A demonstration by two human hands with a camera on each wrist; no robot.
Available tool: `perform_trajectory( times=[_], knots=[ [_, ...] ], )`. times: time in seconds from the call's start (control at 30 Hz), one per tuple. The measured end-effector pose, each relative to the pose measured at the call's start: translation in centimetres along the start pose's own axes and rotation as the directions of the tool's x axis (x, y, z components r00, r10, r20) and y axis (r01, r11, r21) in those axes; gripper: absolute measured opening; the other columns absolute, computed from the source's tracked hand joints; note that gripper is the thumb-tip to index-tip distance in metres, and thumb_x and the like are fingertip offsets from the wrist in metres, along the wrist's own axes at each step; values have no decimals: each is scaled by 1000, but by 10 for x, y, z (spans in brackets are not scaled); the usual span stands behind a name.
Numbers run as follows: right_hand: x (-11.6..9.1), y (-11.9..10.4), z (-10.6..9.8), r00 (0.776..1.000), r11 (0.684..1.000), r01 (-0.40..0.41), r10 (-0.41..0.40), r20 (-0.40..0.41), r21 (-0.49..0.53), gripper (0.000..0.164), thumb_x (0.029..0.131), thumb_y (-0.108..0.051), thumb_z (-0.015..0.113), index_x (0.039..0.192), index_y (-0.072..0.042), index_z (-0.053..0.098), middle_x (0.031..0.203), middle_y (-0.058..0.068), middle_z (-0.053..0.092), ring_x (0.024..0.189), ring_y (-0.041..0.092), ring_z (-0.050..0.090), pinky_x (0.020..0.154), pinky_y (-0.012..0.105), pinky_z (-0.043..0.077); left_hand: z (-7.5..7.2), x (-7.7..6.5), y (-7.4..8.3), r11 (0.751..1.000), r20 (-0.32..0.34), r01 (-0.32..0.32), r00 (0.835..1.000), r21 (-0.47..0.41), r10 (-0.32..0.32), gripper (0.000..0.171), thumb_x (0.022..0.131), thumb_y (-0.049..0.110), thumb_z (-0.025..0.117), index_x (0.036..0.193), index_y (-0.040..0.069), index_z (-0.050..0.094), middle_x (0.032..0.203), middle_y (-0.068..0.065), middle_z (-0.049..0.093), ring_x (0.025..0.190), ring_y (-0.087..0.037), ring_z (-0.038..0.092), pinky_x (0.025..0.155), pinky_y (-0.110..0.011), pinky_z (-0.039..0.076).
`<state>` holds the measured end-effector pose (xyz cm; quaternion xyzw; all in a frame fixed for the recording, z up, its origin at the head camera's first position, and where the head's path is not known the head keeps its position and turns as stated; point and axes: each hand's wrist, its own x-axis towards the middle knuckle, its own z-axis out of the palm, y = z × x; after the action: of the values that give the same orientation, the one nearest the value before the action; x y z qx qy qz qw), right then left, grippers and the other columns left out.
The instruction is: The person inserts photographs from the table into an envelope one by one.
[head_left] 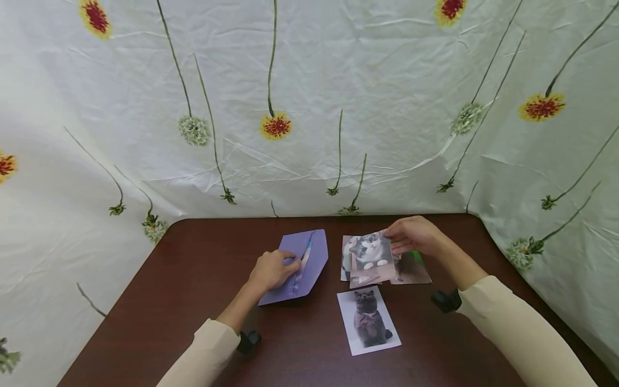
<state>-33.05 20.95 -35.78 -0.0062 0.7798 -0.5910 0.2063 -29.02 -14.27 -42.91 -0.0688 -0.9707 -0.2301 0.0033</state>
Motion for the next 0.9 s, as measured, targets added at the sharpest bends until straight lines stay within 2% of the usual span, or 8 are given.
perform_trajectory(
  times=[0.2,0.37,0.5,0.67,0.9],
  knots=[
    [5,-7,13,1000,1000,0,0,25,-1,27,99,-7,57,118,10,60,91,9,66,72,12,71,74,30,61,2,-1,-2,1000,1,12,1000,7,-12,40,95,38,62,124,13,75,122,-20,72,91,-32,71,75,-45,57],
    [12,-11,25,999,1000,25,-26,43,14,32,100,-7,55,124,14,55,89,8,64,71,11,70,73,29,60,2,-1,-2,1000,-5,17,1000,4,-17,41,94,39,62,124,13,75,122,-19,72,96,-34,71,77,-47,57],
    [18,-12,33,999,998,34,-36,33,54,32,100,-5,55,124,15,55,88,8,64,71,12,70,72,27,60,1,-1,-1,1000,-7,14,1000,7,-14,41,95,39,62,124,13,75,123,-18,72,100,-36,71,79,-47,57],
    [24,-12,44,999,995,38,-39,13,96,31,99,-3,57,123,17,55,84,8,64,68,14,70,71,28,60,1,0,-1,1000,0,20,1000,11,-20,41,94,39,63,124,13,74,123,-19,72,96,-34,71,77,-46,57],
    [32,-14,61,999,991,34,-32,-21,129,27,97,-2,59,118,16,58,81,8,65,65,15,71,68,28,61,2,1,-1,1000,-12,9,1000,18,-9,41,94,39,63,123,13,75,123,-19,72,102,-36,71,83,-49,57]
  ],
)
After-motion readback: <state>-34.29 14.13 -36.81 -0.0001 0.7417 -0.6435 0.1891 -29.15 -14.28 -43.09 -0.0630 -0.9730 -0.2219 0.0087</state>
